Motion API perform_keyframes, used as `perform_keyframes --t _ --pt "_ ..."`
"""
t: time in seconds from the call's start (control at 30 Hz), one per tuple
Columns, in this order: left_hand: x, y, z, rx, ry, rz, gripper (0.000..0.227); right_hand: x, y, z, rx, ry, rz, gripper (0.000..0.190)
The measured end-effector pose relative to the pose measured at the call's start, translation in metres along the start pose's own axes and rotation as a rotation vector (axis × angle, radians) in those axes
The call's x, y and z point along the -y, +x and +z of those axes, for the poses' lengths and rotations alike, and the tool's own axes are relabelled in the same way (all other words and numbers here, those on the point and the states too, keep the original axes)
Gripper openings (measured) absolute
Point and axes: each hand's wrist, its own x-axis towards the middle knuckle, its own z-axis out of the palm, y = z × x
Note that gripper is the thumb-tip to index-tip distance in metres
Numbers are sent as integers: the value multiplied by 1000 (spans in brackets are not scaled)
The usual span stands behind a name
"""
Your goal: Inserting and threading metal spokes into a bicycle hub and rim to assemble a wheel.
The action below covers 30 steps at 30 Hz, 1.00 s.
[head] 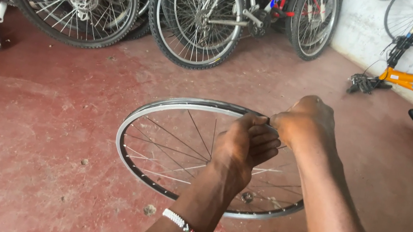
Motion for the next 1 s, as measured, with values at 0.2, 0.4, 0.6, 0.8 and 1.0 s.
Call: perform_keyframes --t 0.2,0.4,0.6,0.8,1.0 --pt "-8 3 -6 19 -11 12 36 -49 39 32 108 526 -122 23" --pt "-18 -6 -7 53 -11 3 36 -47 11 19 206 768 -334 13" --pt "-32 -1 -13 95 -25 53 43 -58 28 23 24 383 -815 15" --pt "-44 -17 -19 192 25 100 52 -59 31 36 3 421 -850 23" --pt "-21 31 -53 437 184 461 14 -62 28 37 70 525 -794 19"
